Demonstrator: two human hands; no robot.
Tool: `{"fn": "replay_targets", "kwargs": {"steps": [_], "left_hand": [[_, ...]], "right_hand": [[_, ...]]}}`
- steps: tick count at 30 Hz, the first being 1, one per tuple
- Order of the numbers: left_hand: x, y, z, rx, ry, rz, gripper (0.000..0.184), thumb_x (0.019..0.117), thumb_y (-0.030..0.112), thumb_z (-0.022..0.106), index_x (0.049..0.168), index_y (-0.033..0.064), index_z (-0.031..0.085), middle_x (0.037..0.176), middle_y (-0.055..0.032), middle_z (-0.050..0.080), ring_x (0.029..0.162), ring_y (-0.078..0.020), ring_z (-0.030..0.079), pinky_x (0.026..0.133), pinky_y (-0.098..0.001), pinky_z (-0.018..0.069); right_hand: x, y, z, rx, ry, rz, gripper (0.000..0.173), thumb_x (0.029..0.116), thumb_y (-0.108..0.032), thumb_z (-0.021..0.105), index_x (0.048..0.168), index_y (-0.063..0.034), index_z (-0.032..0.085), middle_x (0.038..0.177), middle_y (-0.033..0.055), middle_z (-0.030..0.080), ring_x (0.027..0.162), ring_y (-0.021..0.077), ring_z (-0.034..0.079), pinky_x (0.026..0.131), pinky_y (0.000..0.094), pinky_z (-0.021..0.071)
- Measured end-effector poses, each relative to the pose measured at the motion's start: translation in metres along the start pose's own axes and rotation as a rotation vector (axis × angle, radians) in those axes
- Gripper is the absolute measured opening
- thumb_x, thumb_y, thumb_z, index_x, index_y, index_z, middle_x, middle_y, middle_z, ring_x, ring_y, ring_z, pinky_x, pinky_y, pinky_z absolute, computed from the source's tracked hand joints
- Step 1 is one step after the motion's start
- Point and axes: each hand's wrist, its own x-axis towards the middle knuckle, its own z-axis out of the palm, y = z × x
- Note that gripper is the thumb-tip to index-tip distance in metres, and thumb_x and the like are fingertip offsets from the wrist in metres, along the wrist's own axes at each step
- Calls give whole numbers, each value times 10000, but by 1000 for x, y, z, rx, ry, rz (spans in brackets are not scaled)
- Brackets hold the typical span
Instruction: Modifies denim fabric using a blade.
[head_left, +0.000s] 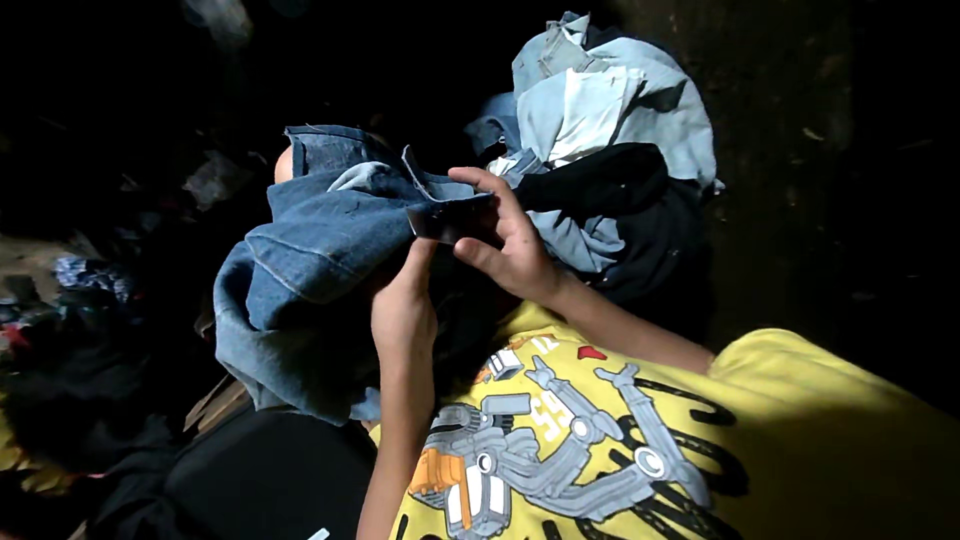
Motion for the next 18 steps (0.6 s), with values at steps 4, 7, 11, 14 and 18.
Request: {"fn": "replay_targets", "kwargs": {"steps": [4,7,11,14,18], "left_hand": [[-3,2,1,-75,-39,25,121,936,16,689,1003,114,710,930,10,758,862,-73,727,813,-256,617],[-3,2,0,-82,-67,42,124,941,34,691,1027,123,701,940,16,755,878,-67,725,828,-253,613],[-6,-2,1,-82,-43,125,167,902,16,731,1022,129,705,927,32,760,876,-55,726,837,-245,609],[-5,-6,-3,29,-25,170,239,891,13,744,1080,145,681,963,70,757,901,-32,721,832,-234,610],[-2,-14,-9,125,-22,317,367,871,3,754,1181,110,587,1031,90,733,992,-38,705,921,-263,595]], "right_hand": [[0,3,0,-170,57,-122,528,1002,-340,645,1363,28,525,1235,125,655,999,80,677,851,260,590],[0,0,5,-242,112,-188,423,1004,-311,647,1227,44,586,1127,129,683,978,90,678,826,239,579],[3,-1,14,-210,171,-166,380,981,-321,680,1158,-9,556,997,62,666,880,34,665,751,204,580],[9,-7,21,15,135,-35,317,953,-221,710,1119,-31,518,934,-9,645,836,-8,648,749,200,580],[17,-16,16,346,51,315,82,1038,-172,543,1018,-122,482,710,-126,555,572,-89,484,528,92,415]]}}
